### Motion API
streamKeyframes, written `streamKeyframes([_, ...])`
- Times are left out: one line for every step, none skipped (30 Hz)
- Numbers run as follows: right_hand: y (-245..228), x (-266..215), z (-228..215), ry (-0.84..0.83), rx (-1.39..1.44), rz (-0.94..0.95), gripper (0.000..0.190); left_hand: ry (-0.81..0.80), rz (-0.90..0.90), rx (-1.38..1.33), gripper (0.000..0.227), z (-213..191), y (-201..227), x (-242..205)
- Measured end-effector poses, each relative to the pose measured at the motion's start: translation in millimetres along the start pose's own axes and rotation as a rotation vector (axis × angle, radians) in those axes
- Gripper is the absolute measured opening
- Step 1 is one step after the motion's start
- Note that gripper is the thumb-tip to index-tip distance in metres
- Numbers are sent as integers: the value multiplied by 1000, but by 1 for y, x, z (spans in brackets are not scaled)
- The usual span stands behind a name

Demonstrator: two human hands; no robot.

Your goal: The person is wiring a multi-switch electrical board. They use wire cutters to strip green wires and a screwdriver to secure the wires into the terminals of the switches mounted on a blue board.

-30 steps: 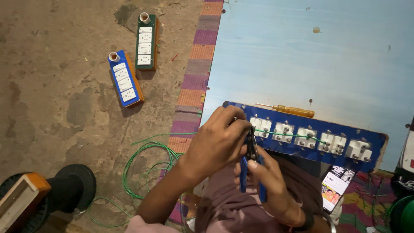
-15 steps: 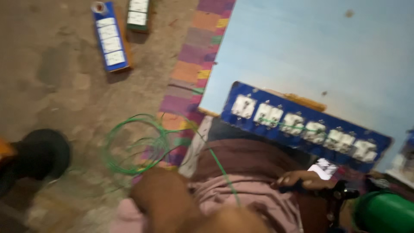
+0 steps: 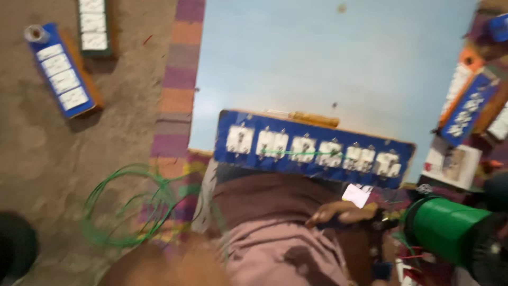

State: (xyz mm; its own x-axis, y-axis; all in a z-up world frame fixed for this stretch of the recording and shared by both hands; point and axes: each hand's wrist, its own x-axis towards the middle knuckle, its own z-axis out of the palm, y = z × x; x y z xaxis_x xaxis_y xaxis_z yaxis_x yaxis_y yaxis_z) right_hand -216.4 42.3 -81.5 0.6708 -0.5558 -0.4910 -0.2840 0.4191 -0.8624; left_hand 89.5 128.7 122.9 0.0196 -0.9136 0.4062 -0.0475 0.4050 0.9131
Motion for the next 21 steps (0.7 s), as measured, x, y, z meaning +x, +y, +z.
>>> streamKeyframes([-2, -6, 3, -5, 22, -11, 66, 36, 25, 254, 28, -1, -8, -3])
streamKeyframes([-5, -13, 6, -6, 45, -25, 66, 79, 47, 506, 29, 3, -21, -5])
streamKeyframes([-10, -11, 8, -6, 59, -61, 67, 70, 11, 741, 30, 6, -42, -5])
streamKeyframes([-16, -8, 9, -3, 77, -99, 67, 69, -32, 935, 31, 9, -61, -9])
streamKeyframes([-20, -10, 10, 5, 89, -124, 68, 58, -86, 1087, 36, 14, -80, -14])
streamKeyframes([-24, -12, 10, 14, 100, -148, 68, 47, -89, 1121, 36, 15, -91, -21])
streamKeyframes([-27, -16, 11, 27, 113, -175, 69, 29, -92, 1151, 37, 16, -102, -27])
streamKeyframes([-30, -19, 12, 41, 126, -200, 69, 12, -94, 1181, 39, 17, -108, -32])
streamKeyframes([-33, -21, 11, 58, 133, -231, 70, 10, -87, 1183, 35, 17, -111, -33])
streamKeyframes([-36, -23, 11, 77, 137, -264, 70, 8, -80, 1184, 31, 17, -112, -31])
streamKeyframes([-39, -24, 10, 87, 137, -294, 71, 6, -68, 1186, 28, 16, -110, -27])
streamKeyframes([-42, -25, 9, 97, 141, -324, 71, 9, -71, 1178, 24, 15, -107, -21])
streamKeyframes([-44, -25, 9, 107, 138, -353, 72, 10, -78, 1169, 20, 14, -103, -15])
streamKeyframes([-46, -28, 11, 118, 134, -381, 72, 11, -85, 1161, 17, 13, -99, -10])
streamKeyframes([-49, -30, 12, 131, 121, -412, 73, 35, -106, 1018, 14, 13, -95, -6])
streamKeyframes([-52, -32, 13, 144, 113, -443, 73, 56, -127, 875, 13, 13, -90, -4])
streamKeyframes([-57, -34, 14, 165, 65, -480, 74, 73, -144, 730, 13, 14, -87, -2])
streamKeyframes([-62, -36, 15, 197, -3, -525, 74, 105, -84, 635, 12, 18, -86, 1])
streamKeyframes([-71, -38, 13, 224, -62, -570, 75, 139, -18, 535, 12, 26, -87, 6])
streamKeyframes([-81, -39, 11, 264, -188, -593, 75, 170, 47, 433, 11, 35, -88, 10])
streamKeyframes([-91, -39, 12, 307, -326, -610, 75, 161, -108, 337, 11, 43, -90, 15])
